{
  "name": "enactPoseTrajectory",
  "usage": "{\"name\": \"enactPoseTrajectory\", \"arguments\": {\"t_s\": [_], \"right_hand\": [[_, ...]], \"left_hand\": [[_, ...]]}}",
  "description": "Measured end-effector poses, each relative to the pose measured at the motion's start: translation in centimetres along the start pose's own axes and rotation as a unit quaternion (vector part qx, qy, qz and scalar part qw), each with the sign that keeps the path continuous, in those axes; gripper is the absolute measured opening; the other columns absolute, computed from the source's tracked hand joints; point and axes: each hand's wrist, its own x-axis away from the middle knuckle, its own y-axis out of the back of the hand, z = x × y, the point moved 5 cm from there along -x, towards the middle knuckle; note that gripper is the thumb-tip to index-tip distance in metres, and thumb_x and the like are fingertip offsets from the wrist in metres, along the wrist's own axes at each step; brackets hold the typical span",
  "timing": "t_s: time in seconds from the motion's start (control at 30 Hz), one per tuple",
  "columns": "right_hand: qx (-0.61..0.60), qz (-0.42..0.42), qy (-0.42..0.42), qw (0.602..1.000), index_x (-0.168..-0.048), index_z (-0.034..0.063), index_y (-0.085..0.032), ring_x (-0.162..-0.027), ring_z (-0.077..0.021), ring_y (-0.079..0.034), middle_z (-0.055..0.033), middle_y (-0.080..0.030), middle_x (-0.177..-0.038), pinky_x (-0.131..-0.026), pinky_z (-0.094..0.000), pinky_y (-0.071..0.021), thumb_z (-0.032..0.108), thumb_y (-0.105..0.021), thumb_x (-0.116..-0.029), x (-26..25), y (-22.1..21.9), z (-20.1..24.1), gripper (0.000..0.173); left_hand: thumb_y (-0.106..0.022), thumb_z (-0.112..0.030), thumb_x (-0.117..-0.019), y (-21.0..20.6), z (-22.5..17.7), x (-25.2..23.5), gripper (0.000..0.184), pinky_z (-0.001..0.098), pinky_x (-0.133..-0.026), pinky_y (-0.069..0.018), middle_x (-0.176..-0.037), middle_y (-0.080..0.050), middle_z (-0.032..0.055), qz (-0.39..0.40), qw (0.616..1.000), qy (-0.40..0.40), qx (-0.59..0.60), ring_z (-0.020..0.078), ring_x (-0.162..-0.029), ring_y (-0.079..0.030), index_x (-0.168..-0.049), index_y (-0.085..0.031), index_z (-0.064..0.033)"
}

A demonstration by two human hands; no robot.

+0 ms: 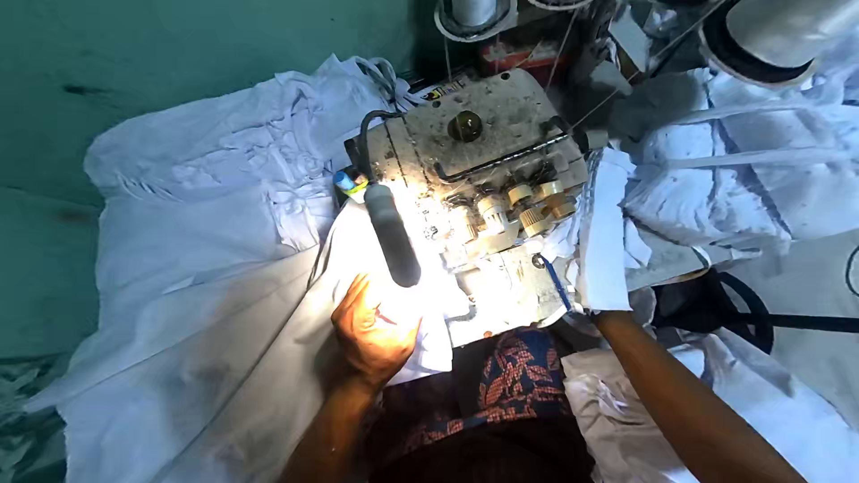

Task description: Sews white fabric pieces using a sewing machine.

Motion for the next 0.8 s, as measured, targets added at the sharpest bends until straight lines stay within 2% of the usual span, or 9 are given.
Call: {"name": "enactPoseTrajectory", "arguments": {"t_s": [0.03,0.07,0.17,0.27,0.37,0.43,0.53,0.7,0.8], "right_hand": [[0.129,0.088,-0.021,0.988,-0.142,-0.0097,-0.051,-0.132,-0.0198,-0.053,-0.0221,-0.058,-0.141,-0.113,-0.0303,-0.0368,0.012,-0.053,-0.1057,0.6,-0.7,-2.6,0.042],[0.209,0.096,0.011,0.973,-0.144,-0.0098,-0.05,-0.144,-0.0355,-0.043,-0.0285,-0.05,-0.149,-0.121,-0.0492,-0.0282,0.024,-0.059,-0.1043,0.2,-2.0,-6.1,0.053],[0.387,0.066,0.084,0.916,-0.123,-0.0086,-0.067,-0.126,-0.0547,-0.055,-0.0366,-0.061,-0.128,-0.102,-0.0717,-0.0408,0.036,-0.058,-0.1011,0.8,-3.2,-9.8,0.05],[0.412,0.105,0.089,0.9,-0.111,0.0023,-0.073,-0.103,-0.0486,-0.069,-0.0272,-0.071,-0.105,-0.083,-0.0691,-0.0527,0.037,-0.058,-0.102,5.0,-2.3,-8.8,0.038],[0.306,0.05,0.272,0.911,-0.101,0.0111,-0.076,-0.081,-0.0349,-0.074,-0.0129,-0.075,-0.086,-0.071,-0.0609,-0.0581,0.027,-0.069,-0.0926,9.7,-2.6,-5.6,0.02],[0.198,-0.02,0.385,0.901,-0.107,0.016,-0.076,-0.07,-0.0192,-0.071,-0.0015,-0.073,-0.081,-0.064,-0.0467,-0.0606,0.034,-0.065,-0.0948,11.1,-3.2,-2.4,0.024],[0.143,-0.115,0.393,0.901,-0.13,0.0093,-0.069,-0.057,-0.0214,-0.063,-0.0044,-0.067,-0.07,-0.054,-0.0464,-0.0551,0.038,-0.063,-0.0967,10.1,-4.1,2.8,0.044],[0.286,0.083,0.305,0.905,-0.143,0.0262,-0.061,-0.097,-0.0341,-0.072,-0.0127,-0.075,-0.103,-0.086,-0.0595,-0.0549,0.067,-0.049,-0.0972,6.6,-6.6,6.5,0.062],[0.262,0.077,0.323,0.906,-0.149,0.0325,-0.056,-0.093,-0.0306,-0.072,-0.0107,-0.076,-0.102,-0.084,-0.0555,-0.0558,0.065,-0.053,-0.0963,7.5,-6.7,6.9,0.062]], "left_hand": [[-0.076,-0.026,-0.0787,0.0,0.0,0.0,0.027,0.0221,-0.077,-0.0537,-0.075,-0.069,0.0086,-0.003,1.0,-0.001,-0.001,0.0094,-0.078,-0.067,-0.077,-0.067,-0.0005],[-0.075,-0.026,-0.0784,0.0,0.0,0.0,0.026,0.0229,-0.077,-0.0537,-0.076,-0.069,0.0085,-0.003,1.0,-0.001,-0.002,0.0101,-0.078,-0.067,-0.077,-0.068,-0.0008],[-0.076,-0.026,-0.0785,-0.2,0.2,0.0,0.026,0.0258,-0.076,-0.0541,-0.076,-0.069,0.0077,0.002,1.0,-0.004,0.007,0.0115,-0.077,-0.066,-0.077,-0.068,-0.002],[-0.076,-0.029,-0.0802,-0.1,0.3,0.0,0.024,0.0274,-0.073,-0.0538,-0.076,-0.066,0.0041,0.03,1.0,0.001,-0.001,0.0112,-0.076,-0.065,-0.078,-0.067,-0.0065],[-0.075,-0.031,-0.0799,-0.1,0.7,0.2,0.025,0.031,-0.073,-0.0553,-0.078,-0.066,0.003,0.039,0.999,0.016,-0.004,0.0128,-0.077,-0.065,-0.079,-0.067,-0.0082],[-0.075,-0.033,-0.0803,-0.1,0.8,0.2,0.025,0.0319,-0.072,-0.0549,-0.078,-0.065,0.0021,0.043,0.999,0.023,-0.007,0.0131,-0.077,-0.065,-0.079,-0.066,-0.0091],[-0.073,-0.031,-0.0801,0.0,0.7,0.1,0.023,0.0321,-0.071,-0.0542,-0.076,-0.064,0.0013,0.046,0.999,0.025,-0.005,0.013,-0.076,-0.064,-0.078,-0.066,-0.0094],[-0.071,-0.028,-0.0823,0.2,0.8,-0.2,0.02,0.0303,-0.068,-0.0532,-0.075,-0.062,0.0005,0.054,0.998,0.032,0.011,0.0115,-0.074,-0.062,-0.076,-0.065,-0.0103],[-0.071,-0.029,-0.0826,0.2,0.8,-0.2,0.021,0.0304,-0.067,-0.0525,-0.075,-0.061,-0.0004,0.061,0.997,0.037,0.01,0.0112,-0.074,-0.061,-0.075,-0.063,-0.0112]]}}
